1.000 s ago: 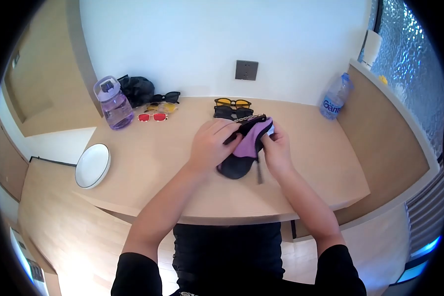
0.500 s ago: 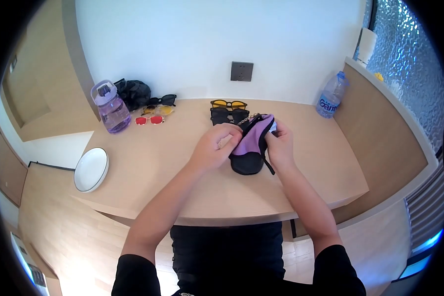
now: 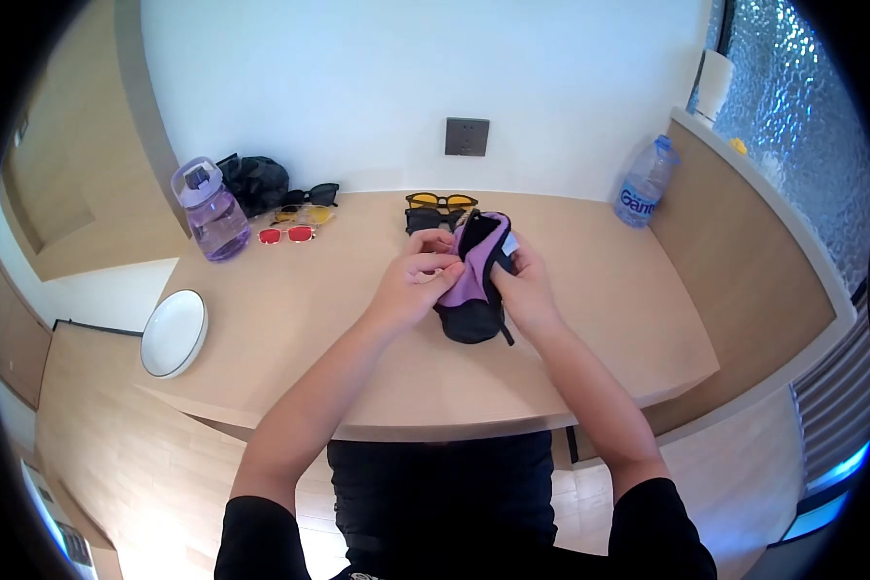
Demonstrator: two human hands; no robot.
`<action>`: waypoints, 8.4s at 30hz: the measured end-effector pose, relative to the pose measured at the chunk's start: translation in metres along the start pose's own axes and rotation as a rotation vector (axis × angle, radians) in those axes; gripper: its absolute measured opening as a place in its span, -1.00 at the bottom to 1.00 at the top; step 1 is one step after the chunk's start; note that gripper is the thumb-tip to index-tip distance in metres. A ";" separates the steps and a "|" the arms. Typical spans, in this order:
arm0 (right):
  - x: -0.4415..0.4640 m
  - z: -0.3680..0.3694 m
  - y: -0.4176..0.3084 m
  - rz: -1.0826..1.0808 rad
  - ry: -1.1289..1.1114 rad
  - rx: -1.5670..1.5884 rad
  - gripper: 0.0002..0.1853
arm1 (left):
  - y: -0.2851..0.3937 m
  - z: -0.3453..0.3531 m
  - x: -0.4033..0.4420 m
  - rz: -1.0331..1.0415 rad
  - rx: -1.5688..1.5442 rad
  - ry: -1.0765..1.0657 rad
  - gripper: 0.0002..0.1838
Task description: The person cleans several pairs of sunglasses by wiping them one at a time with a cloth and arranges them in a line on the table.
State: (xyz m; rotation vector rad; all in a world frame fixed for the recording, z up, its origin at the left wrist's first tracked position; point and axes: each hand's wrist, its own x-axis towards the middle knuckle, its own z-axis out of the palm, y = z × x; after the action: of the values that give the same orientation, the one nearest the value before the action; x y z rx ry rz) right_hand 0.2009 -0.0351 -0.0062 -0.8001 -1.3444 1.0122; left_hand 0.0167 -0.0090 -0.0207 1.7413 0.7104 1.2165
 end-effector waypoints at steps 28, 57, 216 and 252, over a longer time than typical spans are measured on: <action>-0.003 0.000 0.016 0.072 -0.123 -0.010 -0.72 | 0.002 0.000 0.003 -0.112 -0.256 0.064 -0.85; 0.001 -0.004 0.018 0.472 -0.140 0.479 -0.73 | 0.012 -0.009 0.002 0.253 -0.014 -0.099 -0.82; 0.000 -0.010 -0.006 0.345 -0.110 0.438 -0.81 | 0.007 -0.039 0.015 -0.118 0.112 0.157 -0.72; 0.001 -0.015 -0.003 0.396 -0.175 0.274 -0.75 | 0.011 -0.050 0.016 -0.052 0.102 0.317 -0.66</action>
State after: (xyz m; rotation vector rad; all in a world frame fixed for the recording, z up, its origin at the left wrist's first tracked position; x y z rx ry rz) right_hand 0.2159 -0.0343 -0.0045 -0.7979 -1.1796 1.5725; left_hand -0.0246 0.0161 0.0035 1.6157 1.0123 1.4595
